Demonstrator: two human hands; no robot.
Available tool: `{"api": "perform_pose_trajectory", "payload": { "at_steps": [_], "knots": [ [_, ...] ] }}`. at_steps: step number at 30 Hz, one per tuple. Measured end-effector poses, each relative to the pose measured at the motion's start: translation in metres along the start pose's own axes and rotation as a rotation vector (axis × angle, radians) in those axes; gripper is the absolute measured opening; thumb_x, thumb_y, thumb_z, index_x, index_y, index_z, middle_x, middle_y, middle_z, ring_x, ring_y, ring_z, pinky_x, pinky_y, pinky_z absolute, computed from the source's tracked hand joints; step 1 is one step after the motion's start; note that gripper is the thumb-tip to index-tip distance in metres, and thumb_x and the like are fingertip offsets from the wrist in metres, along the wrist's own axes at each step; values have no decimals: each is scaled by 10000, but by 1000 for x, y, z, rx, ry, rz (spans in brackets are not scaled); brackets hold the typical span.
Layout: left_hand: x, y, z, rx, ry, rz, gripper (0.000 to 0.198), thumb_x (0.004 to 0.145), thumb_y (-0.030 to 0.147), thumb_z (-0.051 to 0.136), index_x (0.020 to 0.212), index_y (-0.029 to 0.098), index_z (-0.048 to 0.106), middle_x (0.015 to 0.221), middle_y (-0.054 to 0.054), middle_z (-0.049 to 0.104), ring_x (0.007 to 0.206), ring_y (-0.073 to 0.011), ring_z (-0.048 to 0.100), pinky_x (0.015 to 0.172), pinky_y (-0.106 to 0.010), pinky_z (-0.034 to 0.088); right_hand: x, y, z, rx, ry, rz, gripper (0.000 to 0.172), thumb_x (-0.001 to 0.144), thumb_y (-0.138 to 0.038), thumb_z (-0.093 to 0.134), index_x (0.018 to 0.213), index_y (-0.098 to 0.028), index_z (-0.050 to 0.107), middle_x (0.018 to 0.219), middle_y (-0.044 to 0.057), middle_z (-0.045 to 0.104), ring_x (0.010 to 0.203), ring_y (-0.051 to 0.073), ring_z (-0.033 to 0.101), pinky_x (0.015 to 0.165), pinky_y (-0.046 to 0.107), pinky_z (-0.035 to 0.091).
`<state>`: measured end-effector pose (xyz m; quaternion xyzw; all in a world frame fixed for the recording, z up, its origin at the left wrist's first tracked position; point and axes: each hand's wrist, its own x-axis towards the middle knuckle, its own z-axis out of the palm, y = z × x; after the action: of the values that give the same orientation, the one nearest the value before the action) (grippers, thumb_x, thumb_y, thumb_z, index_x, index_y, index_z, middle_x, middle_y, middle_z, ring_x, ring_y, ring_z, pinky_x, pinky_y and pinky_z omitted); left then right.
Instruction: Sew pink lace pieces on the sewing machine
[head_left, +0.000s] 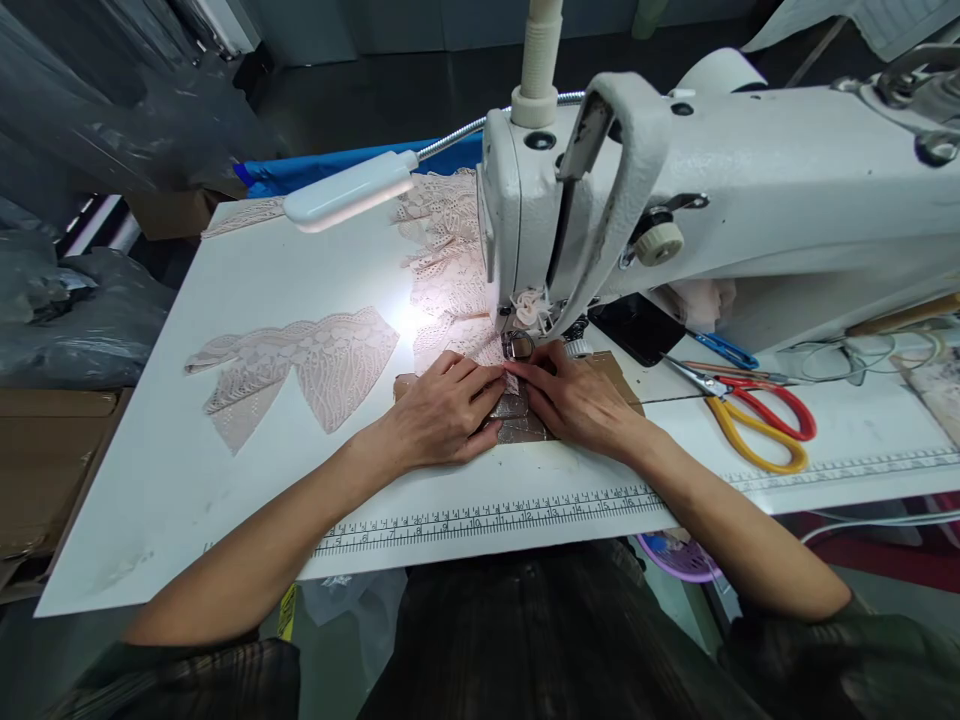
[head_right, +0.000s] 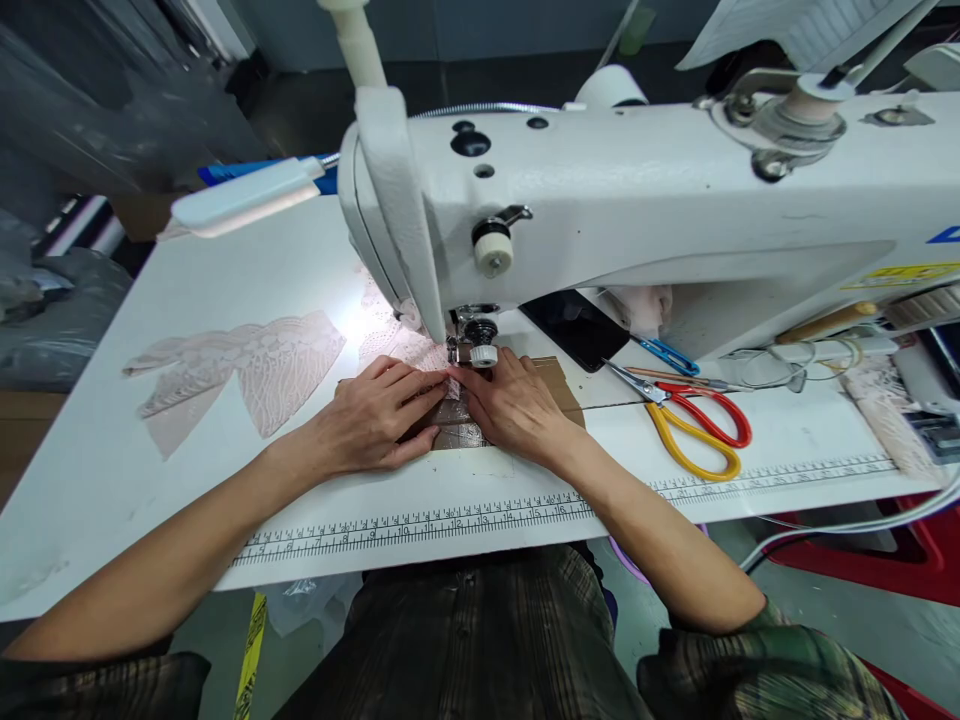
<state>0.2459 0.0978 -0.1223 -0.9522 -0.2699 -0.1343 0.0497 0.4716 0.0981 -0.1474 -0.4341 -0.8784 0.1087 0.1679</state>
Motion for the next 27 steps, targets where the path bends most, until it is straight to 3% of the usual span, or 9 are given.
{"api": "perform_pose_trajectory", "payload": {
  "at_steps": [9, 19, 24, 27],
  "knots": [
    [0, -7, 6, 12, 17, -7, 346, 937, 310, 494, 1140, 85, 663, 1234, -170, 652, 976, -296, 627, 816, -435, 457, -1, -1, 0, 17, 21, -37, 364, 983, -233, 426, 1271, -185, 643, 1099, 163, 552, 1031, 283, 539, 900, 501, 488],
    [2, -10, 10, -7, 59, -6, 340, 910, 291, 509, 1127, 77, 659, 1183, -169, 668, 921, -286, 627, 773, -423, 460, -1, 2, 1, 128, 94, 10, 358, 975, -260, 452, 1265, -183, 647, 1107, 156, 589, 975, 263, 585, 850, 444, 508],
    [3, -8, 9, 24, 63, -14, 322, 908, 299, 510, 1115, 106, 665, 1165, -161, 673, 899, -287, 628, 776, -438, 437, -1, 1, -5, 256, 180, 116, 325, 965, -215, 439, 1188, -152, 668, 959, 97, 652, 783, 188, 617, 734, 340, 520],
    [4, -6, 9, 42, 66, -9, 311, 912, 288, 499, 1093, 100, 668, 1153, -164, 668, 923, -292, 632, 815, -454, 433, -2, -1, -4, 230, 179, 78, 337, 963, -216, 438, 1201, -155, 668, 994, 112, 646, 854, 214, 619, 788, 379, 526]
  ]
}}
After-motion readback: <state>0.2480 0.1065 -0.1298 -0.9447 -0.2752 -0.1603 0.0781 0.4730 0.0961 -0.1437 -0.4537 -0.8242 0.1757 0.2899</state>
